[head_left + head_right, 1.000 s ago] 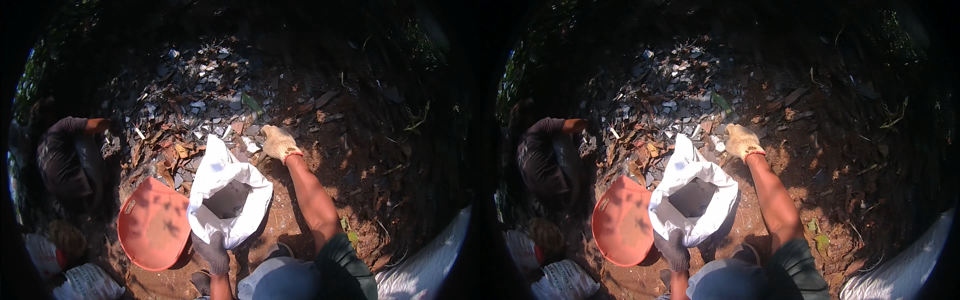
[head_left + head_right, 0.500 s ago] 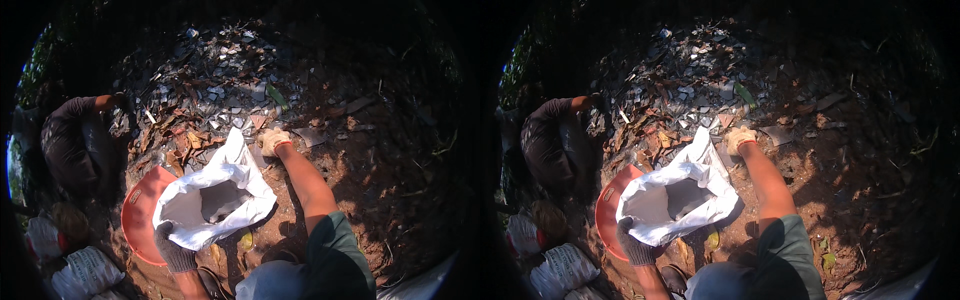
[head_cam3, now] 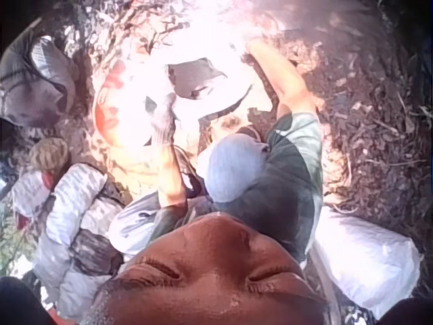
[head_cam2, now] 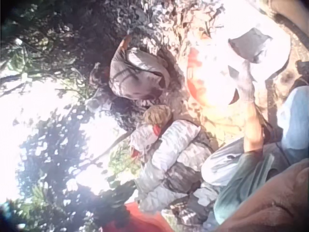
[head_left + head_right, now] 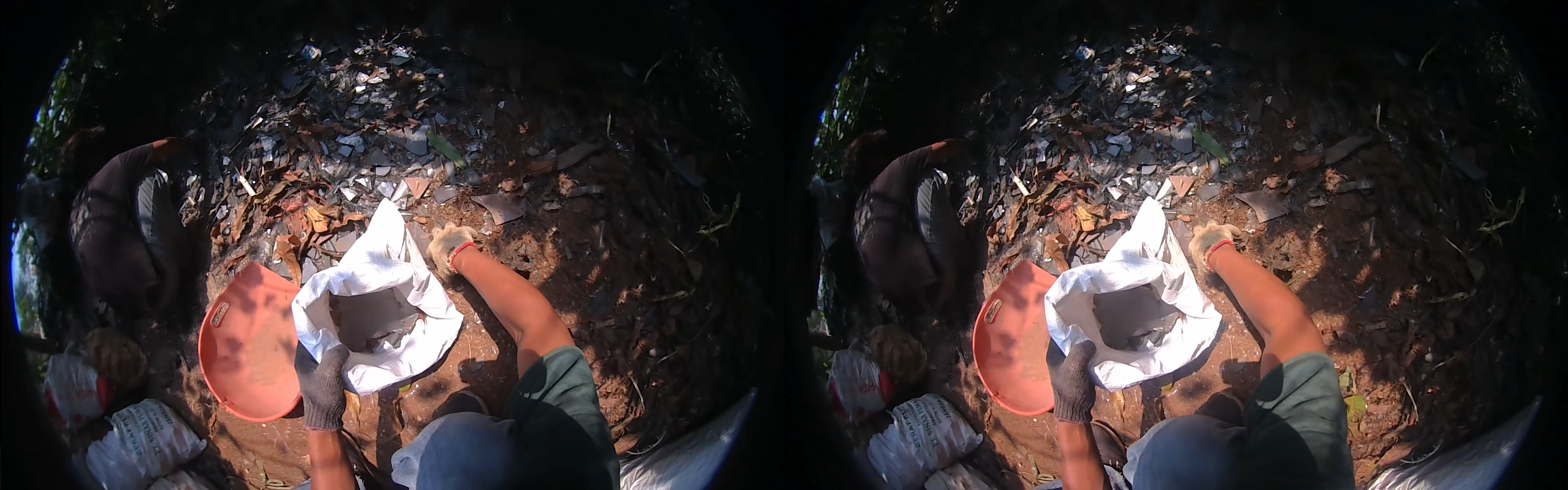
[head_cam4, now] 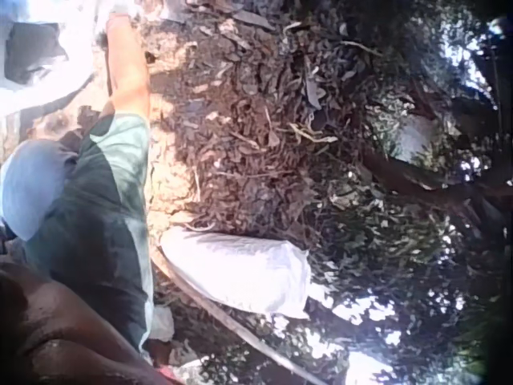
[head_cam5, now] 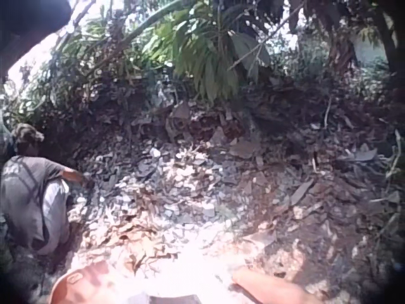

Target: The person sits on the ground and uses gloved hands to pick up debris and place it into a white bag. A second person is visible nearby also collecting debris.

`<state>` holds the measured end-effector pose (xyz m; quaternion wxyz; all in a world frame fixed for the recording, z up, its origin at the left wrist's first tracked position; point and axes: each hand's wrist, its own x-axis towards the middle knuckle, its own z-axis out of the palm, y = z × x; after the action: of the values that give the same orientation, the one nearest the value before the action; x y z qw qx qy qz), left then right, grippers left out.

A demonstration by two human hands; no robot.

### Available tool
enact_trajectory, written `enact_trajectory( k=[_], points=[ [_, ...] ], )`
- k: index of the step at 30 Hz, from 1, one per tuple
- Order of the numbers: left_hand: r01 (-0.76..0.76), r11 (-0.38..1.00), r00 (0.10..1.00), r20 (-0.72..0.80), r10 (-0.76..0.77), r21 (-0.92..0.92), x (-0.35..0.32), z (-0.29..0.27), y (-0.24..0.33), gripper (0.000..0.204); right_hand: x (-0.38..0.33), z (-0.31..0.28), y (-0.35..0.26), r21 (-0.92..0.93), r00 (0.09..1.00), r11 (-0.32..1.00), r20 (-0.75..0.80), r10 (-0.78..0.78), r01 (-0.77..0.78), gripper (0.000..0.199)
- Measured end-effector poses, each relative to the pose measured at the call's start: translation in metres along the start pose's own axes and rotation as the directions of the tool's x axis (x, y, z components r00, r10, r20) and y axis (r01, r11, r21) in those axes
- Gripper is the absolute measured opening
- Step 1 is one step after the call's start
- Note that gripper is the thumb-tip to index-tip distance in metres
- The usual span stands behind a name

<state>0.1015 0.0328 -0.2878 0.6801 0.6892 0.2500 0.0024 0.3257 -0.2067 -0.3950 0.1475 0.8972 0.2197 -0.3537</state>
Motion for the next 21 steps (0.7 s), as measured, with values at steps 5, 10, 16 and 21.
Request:
enact_trajectory(
  k=[5, 10, 16, 21],
  points=[
    [-0.077, 0.995, 0.997, 0.020, 0.078, -0.062, -0.003, -0.008, -0.011, 0.057, 0.023, 0.045, 0.032, 0.019, 0.999, 0.999, -0.025, -0.046, 0.046, 0.067],
    [-0.070, 0.990, 0.997, 0.011, 0.071, -0.125, -0.014, -0.001, -0.022, 0.056, -0.043, 0.036, 0.041, 0.144, 0.968, 0.990, -0.247, 0.038, -0.002, 0.045],
    [-0.078, 0.996, 0.990, 0.125, 0.072, 0.048, -0.017, 0.014, -0.028, 0.047, -0.122, 0.069, 0.040, 0.892, 0.564, 0.284, -0.444, 0.696, 0.351, 0.049],
    [-0.001, 0.967, 0.996, 0.084, 0.023, -0.256, 0.002, 0.008, -0.032, 0.043, -0.163, 0.058, -0.036, 0.709, 0.689, 0.375, -0.693, 0.211, 0.598, 0.057]
  ],
)
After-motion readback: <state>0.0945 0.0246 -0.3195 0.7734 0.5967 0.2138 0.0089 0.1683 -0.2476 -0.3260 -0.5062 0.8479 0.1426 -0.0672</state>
